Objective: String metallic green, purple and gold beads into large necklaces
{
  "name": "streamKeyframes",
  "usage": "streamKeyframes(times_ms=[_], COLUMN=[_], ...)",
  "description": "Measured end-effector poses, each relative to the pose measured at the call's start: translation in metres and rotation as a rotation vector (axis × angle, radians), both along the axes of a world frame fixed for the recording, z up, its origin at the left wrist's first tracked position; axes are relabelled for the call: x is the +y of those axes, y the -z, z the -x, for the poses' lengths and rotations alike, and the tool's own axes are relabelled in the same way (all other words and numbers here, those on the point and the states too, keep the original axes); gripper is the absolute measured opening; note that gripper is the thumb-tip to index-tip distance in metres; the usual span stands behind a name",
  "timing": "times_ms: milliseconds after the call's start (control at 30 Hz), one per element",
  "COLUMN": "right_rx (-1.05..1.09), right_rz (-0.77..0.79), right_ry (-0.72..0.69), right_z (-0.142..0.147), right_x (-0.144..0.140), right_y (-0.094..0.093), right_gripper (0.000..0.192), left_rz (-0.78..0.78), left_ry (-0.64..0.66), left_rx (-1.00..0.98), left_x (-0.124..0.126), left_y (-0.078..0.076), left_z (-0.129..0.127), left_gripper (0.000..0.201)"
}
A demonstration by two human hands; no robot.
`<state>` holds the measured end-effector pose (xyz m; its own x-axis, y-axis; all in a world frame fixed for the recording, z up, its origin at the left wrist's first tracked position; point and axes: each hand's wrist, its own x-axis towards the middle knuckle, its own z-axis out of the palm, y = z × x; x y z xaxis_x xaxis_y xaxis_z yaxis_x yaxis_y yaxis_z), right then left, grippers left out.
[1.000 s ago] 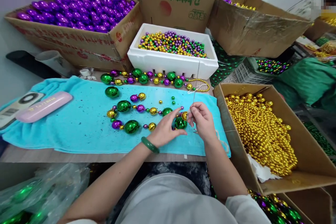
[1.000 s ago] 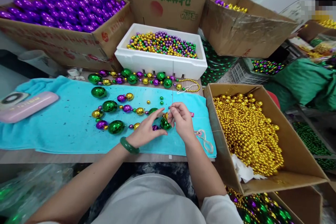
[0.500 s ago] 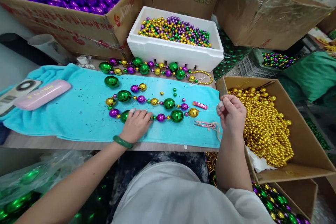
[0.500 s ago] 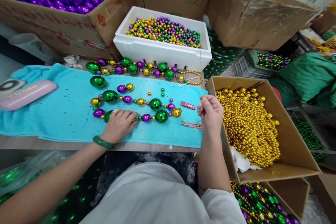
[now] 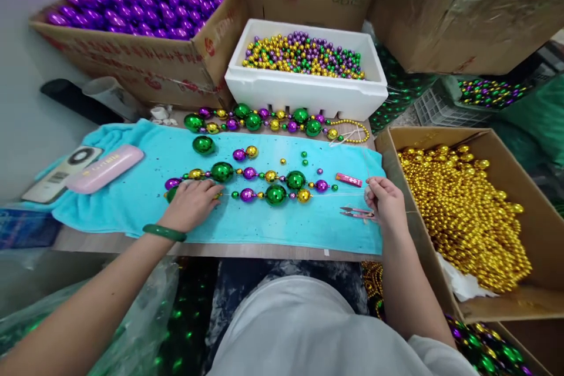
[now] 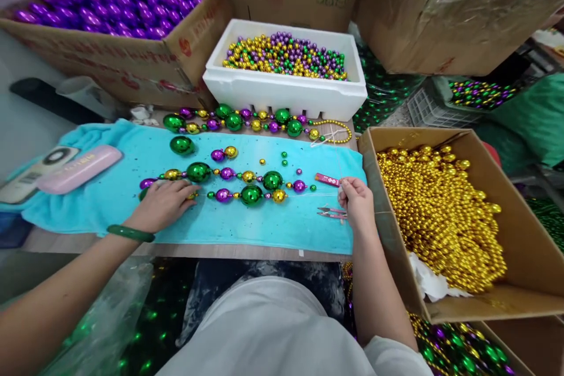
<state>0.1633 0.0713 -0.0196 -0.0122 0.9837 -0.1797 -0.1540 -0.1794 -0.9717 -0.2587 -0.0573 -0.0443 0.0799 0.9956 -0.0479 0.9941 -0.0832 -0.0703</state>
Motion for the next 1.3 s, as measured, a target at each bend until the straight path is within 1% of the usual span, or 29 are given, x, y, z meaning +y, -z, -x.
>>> streamKeyframes(times_ms=[67,167,267,333,467,533,633,733,867,967,1067,1200,1300], right_rx=[0.003,0.012,0.018,0.018,-0.021,-0.033,0.001,0.058,0.159,0.174,0.161,0.141,0.141], right_rz=[-0.005,-0.020,-0.032,-0.036,-0.049,-0.047,-0.006,0.065,0.110,0.099,0.069,0.057,0.072], right_ry=[-0.010,-0.019,-0.007,0.014,0.027,0.010,-0.022,-0.047,-0.103,-0.110,-0.072,-0.038,-0.044], right_z=[0.002,0.005,0.010,0.013,0.015,0.013,0.010,0.011,0.014,0.009,-0.002,-0.011,-0.008], right_x=[0.000,0.000,0.000,0.000,0.001,0.000,-0.002,-0.005,-0.005,-0.005,-0.004,-0.002,-0.001], right_y=[-0.001,-0.003,-0.005,-0.007,-0.008,-0.009,-0.010,-0.010,-0.013,-0.019,-0.022,-0.018,-0.011], right_gripper=[0.026,0.024,0.024,0.025,0.025,0.024,0.024,0.026,0.026,0.026,0.024,0.022,0.021], left_rz=[-0.008,-0.085,-0.170,-0.212,-0.251,-0.267,-0.322,-0.355,-0.323,-0.287,-0.277,-0.243,-0.193], left_ry=[-0.005,-0.007,-0.005,0.011,0.071,0.106,0.172,0.275,0.377,0.391,0.372,0.363,0.370], left_rx=[0.019,0.011,-0.044,-0.117,-0.264,-0.296,-0.277,-0.246,-0.190,-0.153,-0.150,-0.161,-0.192], left_x=[0.000,0.000,0.001,0.003,0.012,0.016,0.022,0.031,0.044,0.050,0.050,0.050,0.052], left_y=[-0.002,-0.008,-0.015,-0.016,-0.007,-0.003,-0.004,-0.005,0.004,0.012,0.015,0.009,0.001], left_z=[-0.001,-0.011,-0.034,-0.054,-0.094,-0.111,-0.136,-0.162,-0.190,-0.198,-0.194,-0.186,-0.182], left_gripper=[0.036,0.038,0.040,0.038,0.037,0.039,0.038,0.034,0.028,0.016,0.014,0.013,0.020])
